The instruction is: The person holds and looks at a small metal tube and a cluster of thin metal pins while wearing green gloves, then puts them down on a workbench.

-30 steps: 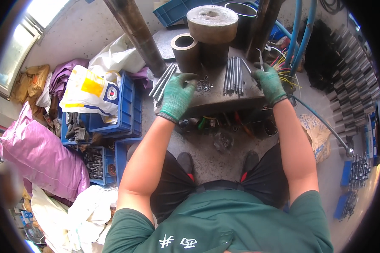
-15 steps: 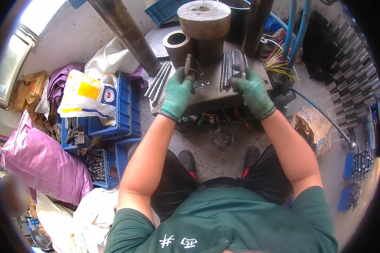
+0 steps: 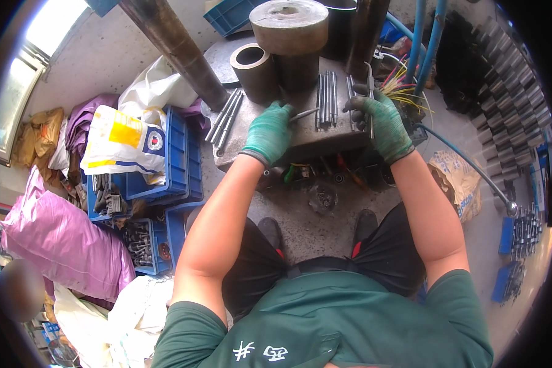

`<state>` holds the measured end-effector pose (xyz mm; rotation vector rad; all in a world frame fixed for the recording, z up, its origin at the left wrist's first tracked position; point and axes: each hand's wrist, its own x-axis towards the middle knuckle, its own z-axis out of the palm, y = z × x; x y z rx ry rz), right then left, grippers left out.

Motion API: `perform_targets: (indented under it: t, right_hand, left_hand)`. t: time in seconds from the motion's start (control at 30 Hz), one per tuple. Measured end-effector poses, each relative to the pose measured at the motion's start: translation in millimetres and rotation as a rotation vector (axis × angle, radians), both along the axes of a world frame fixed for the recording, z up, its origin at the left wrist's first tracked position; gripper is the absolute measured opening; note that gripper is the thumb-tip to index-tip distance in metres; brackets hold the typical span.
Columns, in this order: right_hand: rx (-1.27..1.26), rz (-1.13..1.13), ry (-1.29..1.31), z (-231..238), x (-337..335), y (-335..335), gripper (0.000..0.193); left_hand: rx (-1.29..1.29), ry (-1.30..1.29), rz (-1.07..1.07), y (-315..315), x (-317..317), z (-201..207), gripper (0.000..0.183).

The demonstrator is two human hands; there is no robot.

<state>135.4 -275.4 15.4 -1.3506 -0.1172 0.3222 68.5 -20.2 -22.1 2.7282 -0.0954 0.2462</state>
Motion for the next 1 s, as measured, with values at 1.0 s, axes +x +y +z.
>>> perform_targets:
  t: [1.0]
  right_hand:
    - [-0.506, 0.233, -0.450, 14, -32, 9, 0.078]
  left_hand:
    - [-0.670, 0.028, 0.259, 9, 4, 13, 0.029]
